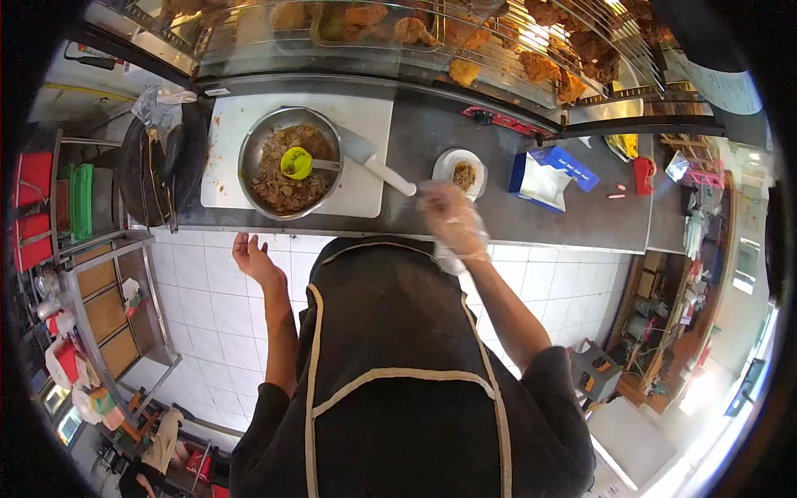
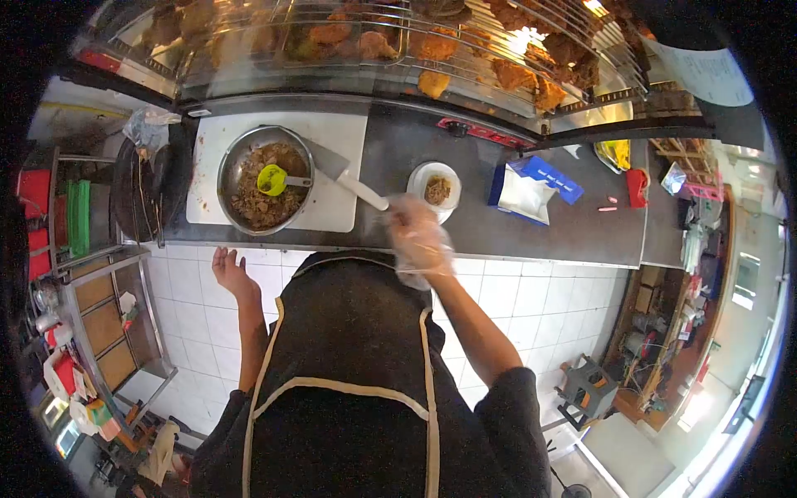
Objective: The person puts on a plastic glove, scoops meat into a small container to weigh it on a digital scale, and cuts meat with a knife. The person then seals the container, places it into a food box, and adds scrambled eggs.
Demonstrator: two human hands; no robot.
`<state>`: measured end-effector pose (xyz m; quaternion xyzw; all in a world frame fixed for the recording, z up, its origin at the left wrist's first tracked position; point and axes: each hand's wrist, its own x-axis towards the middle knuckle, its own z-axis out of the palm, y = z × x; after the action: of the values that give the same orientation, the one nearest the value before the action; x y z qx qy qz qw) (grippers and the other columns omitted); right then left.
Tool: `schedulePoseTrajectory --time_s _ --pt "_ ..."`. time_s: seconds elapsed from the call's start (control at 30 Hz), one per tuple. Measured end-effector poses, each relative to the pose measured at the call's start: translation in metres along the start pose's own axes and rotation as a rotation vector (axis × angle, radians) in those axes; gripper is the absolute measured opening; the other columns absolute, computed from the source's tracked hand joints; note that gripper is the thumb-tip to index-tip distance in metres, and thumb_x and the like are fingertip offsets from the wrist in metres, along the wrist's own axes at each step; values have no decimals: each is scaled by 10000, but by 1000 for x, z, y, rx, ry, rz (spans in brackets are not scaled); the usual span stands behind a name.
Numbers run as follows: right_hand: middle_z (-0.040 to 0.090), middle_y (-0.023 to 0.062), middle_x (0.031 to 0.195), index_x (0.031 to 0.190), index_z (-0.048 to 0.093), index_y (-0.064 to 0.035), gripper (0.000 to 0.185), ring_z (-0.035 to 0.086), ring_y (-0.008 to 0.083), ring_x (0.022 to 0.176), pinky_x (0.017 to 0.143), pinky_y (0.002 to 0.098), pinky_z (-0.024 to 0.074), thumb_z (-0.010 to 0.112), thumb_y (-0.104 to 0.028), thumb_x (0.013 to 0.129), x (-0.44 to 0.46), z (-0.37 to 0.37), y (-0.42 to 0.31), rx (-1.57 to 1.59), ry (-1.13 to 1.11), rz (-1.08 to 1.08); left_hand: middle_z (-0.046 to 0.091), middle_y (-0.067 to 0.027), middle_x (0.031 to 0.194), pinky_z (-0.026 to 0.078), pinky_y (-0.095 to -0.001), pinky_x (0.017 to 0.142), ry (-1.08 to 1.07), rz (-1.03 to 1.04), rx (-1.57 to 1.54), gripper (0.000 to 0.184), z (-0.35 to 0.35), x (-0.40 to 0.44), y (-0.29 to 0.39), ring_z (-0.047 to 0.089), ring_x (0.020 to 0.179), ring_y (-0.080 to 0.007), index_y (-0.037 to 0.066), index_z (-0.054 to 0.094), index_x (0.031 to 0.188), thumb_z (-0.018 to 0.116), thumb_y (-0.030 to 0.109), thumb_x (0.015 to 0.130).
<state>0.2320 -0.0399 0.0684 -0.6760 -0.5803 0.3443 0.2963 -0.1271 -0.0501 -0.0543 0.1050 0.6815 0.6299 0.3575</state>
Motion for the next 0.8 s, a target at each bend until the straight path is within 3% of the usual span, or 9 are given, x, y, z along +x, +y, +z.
schedulePoseTrajectory --time_s 0.07,0.1,0.13,0.2,0.23,0.33,0.57,0.67,0.8 --pt "639 172 858 1082 618 -105 264 643 312 771 731 442 519 623 -90 819 -9 -21 56 -421 133 119 528 -41 1180 435 -349 823 43 5 54 322 -5 5 2 520 1023 -155 85 495 1166 545 12 857" --pt "618 170 1025 1149 620 -160 353 620 317 916 789 429 515 600 -68 809 -12 -39 47 -462 86 197 535 -33 1167 437 -333 806 63 10 79 303 -6 9 3 520 1011 -142 84 503 1151 533 10 859" --pt "618 170 1025 1149 620 -160 353 620 317 916 789 429 515 600 -68 809 -15 -41 53 -459 91 206 535 -33 1167 437 -333 806 54 10 85 303 -6 15 5 520 1011 -142 84 503 1151 533 10 859" --pt "523 174 1235 1224 603 -204 461 538 340 1086 884 419 486 591 -51 790 -18 -45 63 -689 59 100 536 -35 1175 437 -348 807 39 44 87 305 3 22 10 517 1015 -146 86 502 1157 534 16 862" --pt "370 169 1388 1272 583 -248 545 436 337 1207 965 428 444 590 -36 770 -9 -45 65 -769 -28 149 529 -38 1195 432 -361 826 2 50 89 309 9 23 15 515 1029 -150 88 501 1167 535 24 867" --pt "324 170 1420 1249 599 -271 540 411 333 1232 988 458 426 605 -36 762 0 -50 57 -884 -35 10 521 -41 1210 422 -365 851 -15 92 75 316 24 27 25 508 1057 -155 87 500 1174 537 27 866" --pt "227 111 1513 1237 615 -302 543 326 358 1311 1036 468 365 610 -45 758 9 -62 74 -827 -32 140 517 -41 1216 412 -359 850 23 98 51 312 22 14 28 500 1064 -157 90 500 1166 540 25 864" --pt "291 137 1474 1194 643 -231 520 300 352 1334 1053 468 345 583 7 736 9 -50 65 -823 -113 -35 518 -46 1215 413 -361 847 67 44 57 316 19 6 16 502 1057 -157 87 499 1163 548 22 858" --pt "288 140 1475 1195 637 -227 514 305 354 1327 1056 476 335 573 7 742 13 -54 69 -798 -95 29 523 -49 1210 415 -366 843 70 31 49 328 18 -5 11 505 1047 -158 83 498 1162 554 17 846"
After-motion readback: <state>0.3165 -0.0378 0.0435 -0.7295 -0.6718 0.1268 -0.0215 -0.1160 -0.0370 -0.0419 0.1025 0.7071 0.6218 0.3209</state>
